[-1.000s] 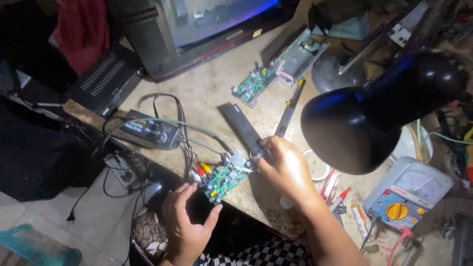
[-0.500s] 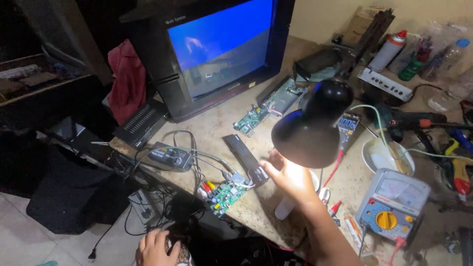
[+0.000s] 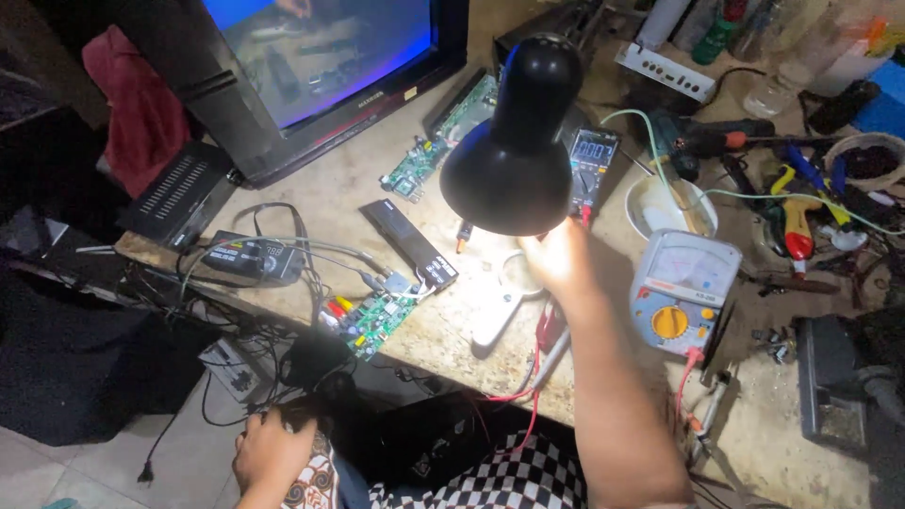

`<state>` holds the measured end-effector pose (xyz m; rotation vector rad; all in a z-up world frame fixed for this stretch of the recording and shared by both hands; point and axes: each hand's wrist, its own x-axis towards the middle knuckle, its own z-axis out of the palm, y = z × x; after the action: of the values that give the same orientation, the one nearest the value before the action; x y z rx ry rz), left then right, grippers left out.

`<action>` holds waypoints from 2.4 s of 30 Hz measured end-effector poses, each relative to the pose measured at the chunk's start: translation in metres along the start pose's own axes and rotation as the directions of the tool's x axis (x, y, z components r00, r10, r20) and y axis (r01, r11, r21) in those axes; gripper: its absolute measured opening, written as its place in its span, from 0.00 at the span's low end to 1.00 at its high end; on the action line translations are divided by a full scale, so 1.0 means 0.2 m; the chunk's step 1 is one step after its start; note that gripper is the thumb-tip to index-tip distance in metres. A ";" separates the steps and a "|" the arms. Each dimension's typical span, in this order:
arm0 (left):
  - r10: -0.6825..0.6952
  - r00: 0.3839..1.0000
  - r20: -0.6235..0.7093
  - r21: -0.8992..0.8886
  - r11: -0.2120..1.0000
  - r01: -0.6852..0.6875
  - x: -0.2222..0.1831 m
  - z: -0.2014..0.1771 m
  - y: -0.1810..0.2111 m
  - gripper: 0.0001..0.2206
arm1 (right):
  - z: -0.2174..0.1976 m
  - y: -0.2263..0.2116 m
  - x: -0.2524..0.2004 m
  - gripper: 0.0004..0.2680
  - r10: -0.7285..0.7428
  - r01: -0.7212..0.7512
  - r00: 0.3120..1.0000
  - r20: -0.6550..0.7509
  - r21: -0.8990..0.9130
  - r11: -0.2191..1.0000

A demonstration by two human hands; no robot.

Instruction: Testing a circuit board by connecting it to a power supply and monitor, then using a multimeter to check voltages.

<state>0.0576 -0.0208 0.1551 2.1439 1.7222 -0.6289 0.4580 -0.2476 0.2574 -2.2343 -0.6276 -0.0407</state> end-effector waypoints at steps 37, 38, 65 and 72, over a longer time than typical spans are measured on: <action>0.254 0.967 -0.032 -0.113 0.960 -0.256 0.18 0.05 -0.06 0.17 | -0.20 -0.16 -0.05 0.10 0.181 -0.178 0.983 0.029 -0.088 0.980; 0.265 0.963 -0.054 -0.081 0.960 -0.269 0.24 0.11 -0.08 0.20 | -0.23 -0.18 -0.05 0.10 0.207 -0.199 0.977 0.057 -0.126 0.972; 0.231 0.971 -0.061 -0.044 0.971 -0.234 0.30 0.16 -0.10 0.22 | -0.22 -0.39 -0.12 0.20 0.201 -0.074 0.894 0.401 -0.309 0.948; 0.272 0.959 -0.076 -0.085 0.957 -0.278 0.22 0.09 -0.08 0.20 | -0.27 -0.39 -0.11 0.21 0.179 -0.082 0.904 0.387 -0.253 0.964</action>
<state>0.0480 0.0109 0.1179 2.2998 1.4135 -0.3983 0.4130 -0.2526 0.3433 -2.5306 -0.7191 0.4560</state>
